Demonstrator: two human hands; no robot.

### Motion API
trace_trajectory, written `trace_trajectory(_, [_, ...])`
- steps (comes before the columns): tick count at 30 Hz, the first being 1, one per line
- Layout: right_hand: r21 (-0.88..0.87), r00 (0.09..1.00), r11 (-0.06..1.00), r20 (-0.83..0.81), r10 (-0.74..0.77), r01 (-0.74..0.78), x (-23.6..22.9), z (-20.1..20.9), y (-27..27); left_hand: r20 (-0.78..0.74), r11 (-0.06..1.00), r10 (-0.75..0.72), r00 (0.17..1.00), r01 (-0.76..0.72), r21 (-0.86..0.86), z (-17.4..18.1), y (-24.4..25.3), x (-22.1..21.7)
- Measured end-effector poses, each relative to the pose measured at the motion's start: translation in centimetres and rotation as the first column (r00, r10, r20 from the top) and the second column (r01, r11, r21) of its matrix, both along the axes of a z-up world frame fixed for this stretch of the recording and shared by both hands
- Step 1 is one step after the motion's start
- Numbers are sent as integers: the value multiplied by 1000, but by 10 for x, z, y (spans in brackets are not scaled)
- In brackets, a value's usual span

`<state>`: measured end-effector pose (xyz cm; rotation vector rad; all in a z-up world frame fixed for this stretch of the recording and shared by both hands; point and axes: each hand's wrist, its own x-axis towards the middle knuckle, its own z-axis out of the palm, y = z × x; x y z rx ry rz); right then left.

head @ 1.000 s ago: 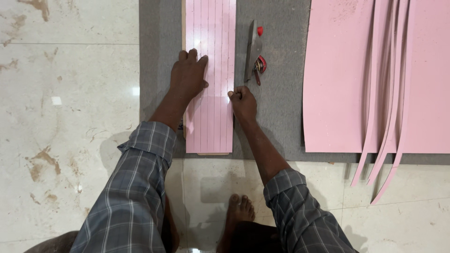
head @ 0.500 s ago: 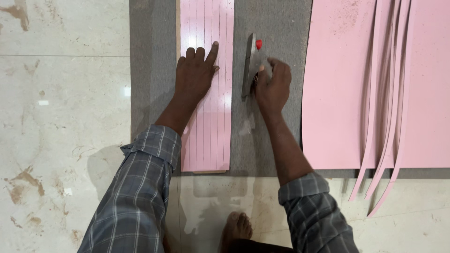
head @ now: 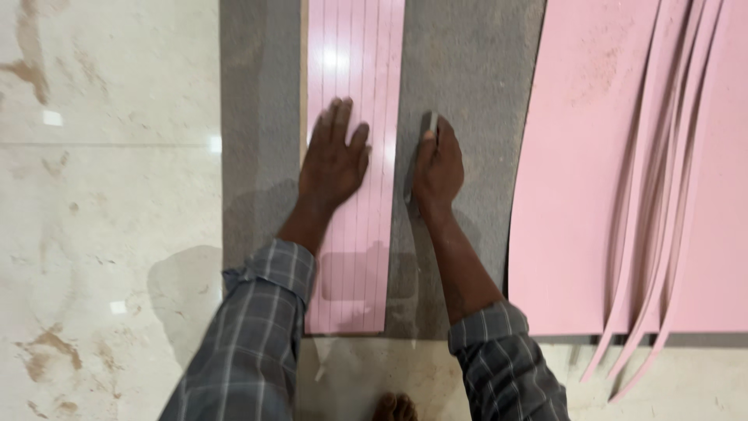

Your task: The person cuts a long pink foam sheet into thin strips using a utility knife and a straight edge. They align the sheet, score along the lines, and snap off the strips, repeating the process for multiple pieces.

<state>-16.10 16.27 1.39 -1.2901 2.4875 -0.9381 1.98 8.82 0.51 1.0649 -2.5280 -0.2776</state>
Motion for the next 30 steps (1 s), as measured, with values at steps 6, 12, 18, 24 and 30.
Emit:
trace_trajectory(6, [-107, 999, 993, -15, -47, 46, 6, -4, 7, 41, 991, -11, 999, 5, 137, 6, -3, -2])
trace_trajectory(12, [-47, 987, 999, -159, -26, 19, 5, -9, -6, 118, 987, -23, 993, 3, 162, 15, -15, -6])
trace_trajectory(18, [118, 994, 989, 54, -94, 87, 0, -8, -8, 124, 983, -23, 992, 0, 181, 16, -15, -7])
trace_trajectory(24, [3, 997, 998, -53, -62, 62, 4, -10, 0, 101, 980, -30, 994, 9, 199, 10, -7, -4])
trace_trajectory(30, [15, 997, 997, -4, -71, 71, 1, -7, -1, 138, 968, -122, 983, 87, 234, 9, -23, -10])
